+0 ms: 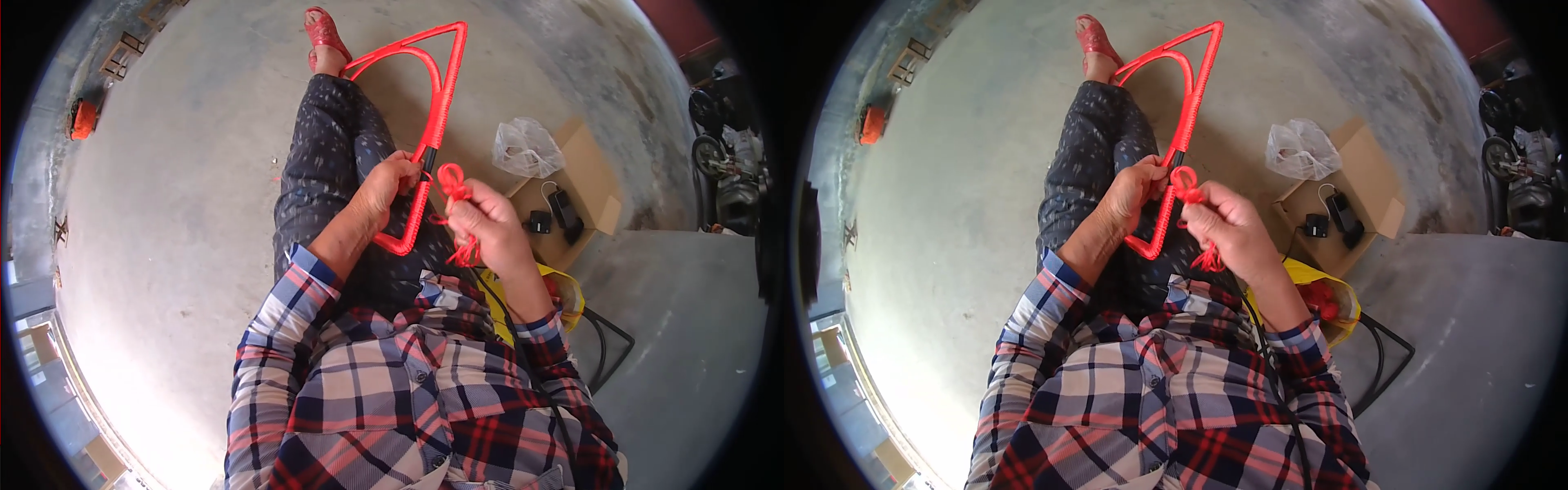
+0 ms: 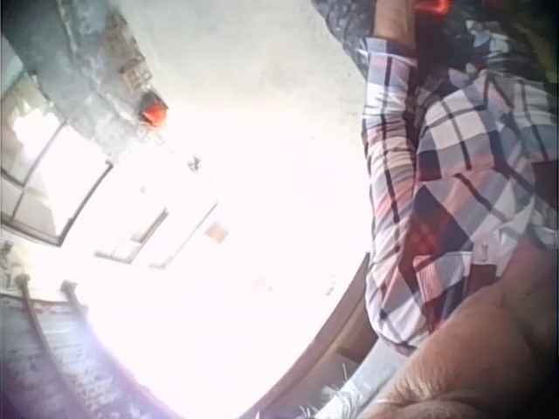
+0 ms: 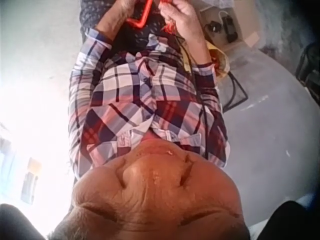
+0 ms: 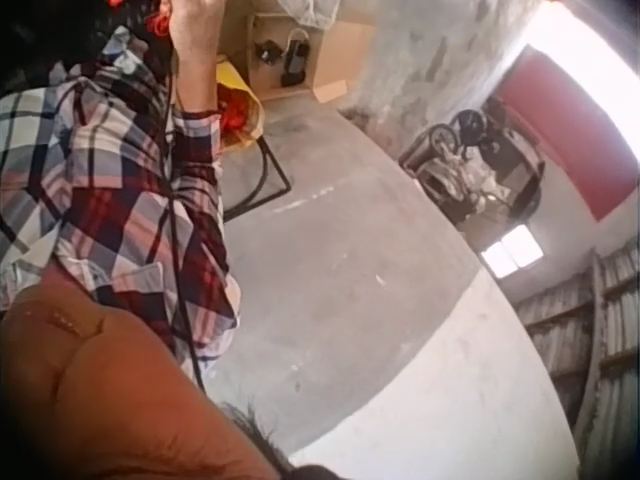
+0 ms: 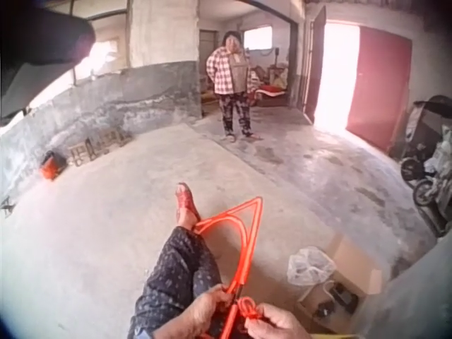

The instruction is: Threading a red cord through pre-drilled holes in a red triangular plastic frame.

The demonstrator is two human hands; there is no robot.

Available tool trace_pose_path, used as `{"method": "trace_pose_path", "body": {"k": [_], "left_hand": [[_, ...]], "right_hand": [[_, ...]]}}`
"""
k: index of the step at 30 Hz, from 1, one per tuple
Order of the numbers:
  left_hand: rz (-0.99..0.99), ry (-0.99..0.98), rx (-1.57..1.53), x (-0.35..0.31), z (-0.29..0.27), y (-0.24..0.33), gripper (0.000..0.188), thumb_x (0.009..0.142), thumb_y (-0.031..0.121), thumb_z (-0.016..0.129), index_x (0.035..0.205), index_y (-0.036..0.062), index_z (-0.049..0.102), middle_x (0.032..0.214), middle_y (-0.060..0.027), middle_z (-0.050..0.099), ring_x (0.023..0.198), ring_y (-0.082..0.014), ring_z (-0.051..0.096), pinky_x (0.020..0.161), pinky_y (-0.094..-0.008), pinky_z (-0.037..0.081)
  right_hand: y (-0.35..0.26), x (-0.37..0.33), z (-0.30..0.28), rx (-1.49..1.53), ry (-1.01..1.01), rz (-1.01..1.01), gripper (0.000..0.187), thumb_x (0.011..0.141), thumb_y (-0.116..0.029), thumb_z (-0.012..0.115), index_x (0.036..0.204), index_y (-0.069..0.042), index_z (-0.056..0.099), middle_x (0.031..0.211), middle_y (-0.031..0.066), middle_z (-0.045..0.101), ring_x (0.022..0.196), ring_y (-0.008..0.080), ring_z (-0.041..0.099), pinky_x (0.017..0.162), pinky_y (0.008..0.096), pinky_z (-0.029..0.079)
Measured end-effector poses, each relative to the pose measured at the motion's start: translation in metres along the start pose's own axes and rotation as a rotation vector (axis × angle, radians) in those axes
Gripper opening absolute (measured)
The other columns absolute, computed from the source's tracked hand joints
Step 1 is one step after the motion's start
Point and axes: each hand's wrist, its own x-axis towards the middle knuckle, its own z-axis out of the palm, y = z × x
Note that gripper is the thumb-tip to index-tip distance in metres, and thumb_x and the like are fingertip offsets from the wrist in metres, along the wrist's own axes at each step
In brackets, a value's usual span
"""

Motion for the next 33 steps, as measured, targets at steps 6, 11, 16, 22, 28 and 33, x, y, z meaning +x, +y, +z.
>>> {"method": "trace_pose_path", "body": {"k": [6,11,16,22,28,33], "left_hand": [[0.004,0.053,0.104,-0.002,0.002,0.000,0.025,0.073,0.006,0.053,0.098,0.0032,0.056,0.078,-0.0011,0.054,0.069,-0.0122,0.047,0.069,-0.0224,0.037],[0.902,0.304,0.973,-0.045,0.033,0.017,0.045,0.067,0.007,0.058,0.112,0.0067,0.053,0.109,-0.0127,0.053,0.108,-0.0341,0.044,0.093,-0.0398,0.036],[0.727,0.342,0.397,-0.031,0.018,0.019,0.008,0.081,0.002,0.067,0.079,0.0011,0.059,0.066,-0.0045,0.059,0.061,-0.0081,0.057,0.056,-0.0231,0.046],[0.273,0.378,0.822,-0.025,-0.005,-0.004,0.022,0.087,0.018,0.063,0.084,-0.0035,0.060,0.068,-0.0194,0.062,0.065,-0.0277,0.065,0.060,-0.0351,0.049],[0.638,0.458,0.670,-0.037,-0.001,0.015,0.011,0.089,0.009,0.060,0.083,-0.0003,0.058,0.066,-0.0127,0.061,0.063,-0.0128,0.060,0.059,-0.0292,0.049],[0.457,0.080,0.210,-0.064,0.042,0.049,0.013,0.091,0.009,0.058,0.080,0.0021,0.057,0.067,-0.0036,0.058,0.059,-0.0091,0.053,0.056,-0.0236,0.045]], "right_hand": [[-0.017,-0.014,0.005,0.243,-0.051,-0.032,0.013,0.090,-0.015,0.062,0.094,-0.005,0.054,0.071,-0.0052,0.046,0.052,0.0008,0.032,0.045,0.0181,0.025],[-0.050,-0.014,-0.008,0.188,-0.296,-0.196,0.016,0.088,-0.013,0.064,0.097,-0.001,0.059,0.075,0.0016,0.051,0.059,0.0069,0.046,0.054,0.0219,0.038],[-0.055,0.019,-0.028,-0.842,-0.271,-0.244,0.014,0.078,-0.009,0.068,0.090,-0.003,0.066,0.084,0.0066,0.056,0.078,0.0150,0.059,0.069,0.0262,0.047],[0.026,0.059,-0.016,-0.685,0.051,-0.065,0.020,0.075,-0.002,0.065,0.095,0.001,0.060,0.090,0.0131,0.067,0.085,0.0193,0.067,0.074,0.0313,0.051],[0.029,0.056,-0.016,-0.581,0.158,-0.265,0.024,0.074,0.001,0.066,0.096,0.000,0.059,0.094,0.0086,0.063,0.083,0.0135,0.062,0.073,0.0281,0.049],[0.003,0.039,0.000,-0.845,0.153,-0.720,0.027,0.077,-0.008,0.071,0.102,-0.003,0.062,0.116,0.0060,0.056,0.096,0.0163,0.058,0.085,0.0299,0.046]]}}
